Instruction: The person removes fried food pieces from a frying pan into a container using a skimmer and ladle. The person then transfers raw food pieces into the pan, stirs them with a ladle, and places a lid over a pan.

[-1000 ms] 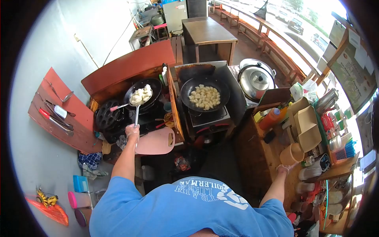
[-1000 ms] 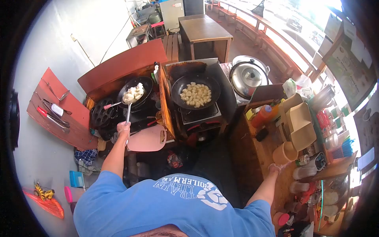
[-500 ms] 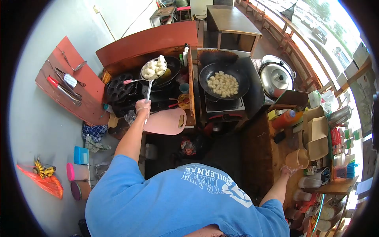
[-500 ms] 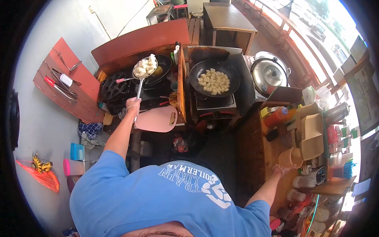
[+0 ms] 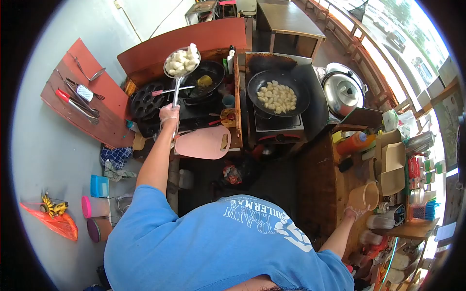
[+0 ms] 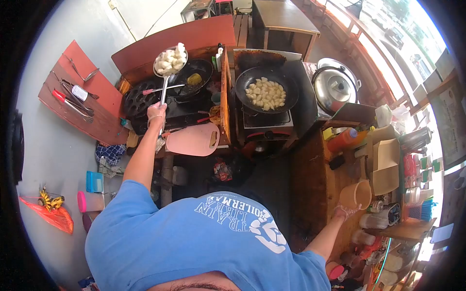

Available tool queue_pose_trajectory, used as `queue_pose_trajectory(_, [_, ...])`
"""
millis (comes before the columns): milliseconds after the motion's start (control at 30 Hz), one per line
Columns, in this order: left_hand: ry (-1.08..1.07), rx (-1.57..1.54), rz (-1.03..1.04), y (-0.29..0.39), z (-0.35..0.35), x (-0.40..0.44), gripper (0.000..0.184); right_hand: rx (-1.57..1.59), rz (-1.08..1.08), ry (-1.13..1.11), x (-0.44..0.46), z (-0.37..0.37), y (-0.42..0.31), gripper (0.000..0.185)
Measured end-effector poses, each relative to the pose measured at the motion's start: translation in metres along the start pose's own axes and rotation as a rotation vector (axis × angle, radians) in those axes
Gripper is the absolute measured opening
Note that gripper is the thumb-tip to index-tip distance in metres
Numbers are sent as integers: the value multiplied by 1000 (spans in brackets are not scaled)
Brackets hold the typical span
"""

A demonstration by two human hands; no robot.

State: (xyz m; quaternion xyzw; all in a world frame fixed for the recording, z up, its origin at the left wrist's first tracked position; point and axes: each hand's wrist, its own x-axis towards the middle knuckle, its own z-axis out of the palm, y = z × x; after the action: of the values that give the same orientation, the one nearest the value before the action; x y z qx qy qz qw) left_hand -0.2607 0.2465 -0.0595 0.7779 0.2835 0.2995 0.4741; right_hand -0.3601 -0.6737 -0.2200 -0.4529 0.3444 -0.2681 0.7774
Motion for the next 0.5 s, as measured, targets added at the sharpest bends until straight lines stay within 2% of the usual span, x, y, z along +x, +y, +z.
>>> queue_pose_trajectory(33, [-2, -2, 1, -4, 1, -1, 14, 314, 92, 77, -22, 10, -6, 63])
queue_pose_trajectory(67, [-56, -37, -96, -11, 4, -3, 14, 316, 88, 78, -36, 15, -5, 63])
queue_pose_trajectory(100, [-112, -74, -191, -16, 6, -6, 14, 67, -21, 109, -47, 17, -3, 66])
queue_pose_trajectory(133, [5, -55, -152, -12, 15, -17, 8, -183, -128, 142, -62, 22, -4, 69])
queue_pose_trajectory(167, [-3, -56, -151, -17, 14, -18, 8, -183, -131, 149, -76, 25, -9, 69])
queue_pose_trajectory(233, [-145, -122, -232, -47, 15, -11, 9, 186, 118, 39, -110, 44, -29, 67])
queue_pose_trajectory(300, [-98, -176, -226, -54, 20, -6, 9, 154, 96, 92, -136, 63, -33, 69])
queue_pose_trajectory(367, [-129, -109, -142, -35, 9, 3, 14, 114, 79, 140, -154, 73, -29, 70])
queue_pose_trajectory(400, [-81, 39, -49, -13, 4, 1, 17, 143, 116, 129, -161, 76, -26, 71])
queue_pose_trajectory(500, [-4, 103, 147, -9, -7, 21, 28, 144, 174, 63, -199, 101, -18, 73])
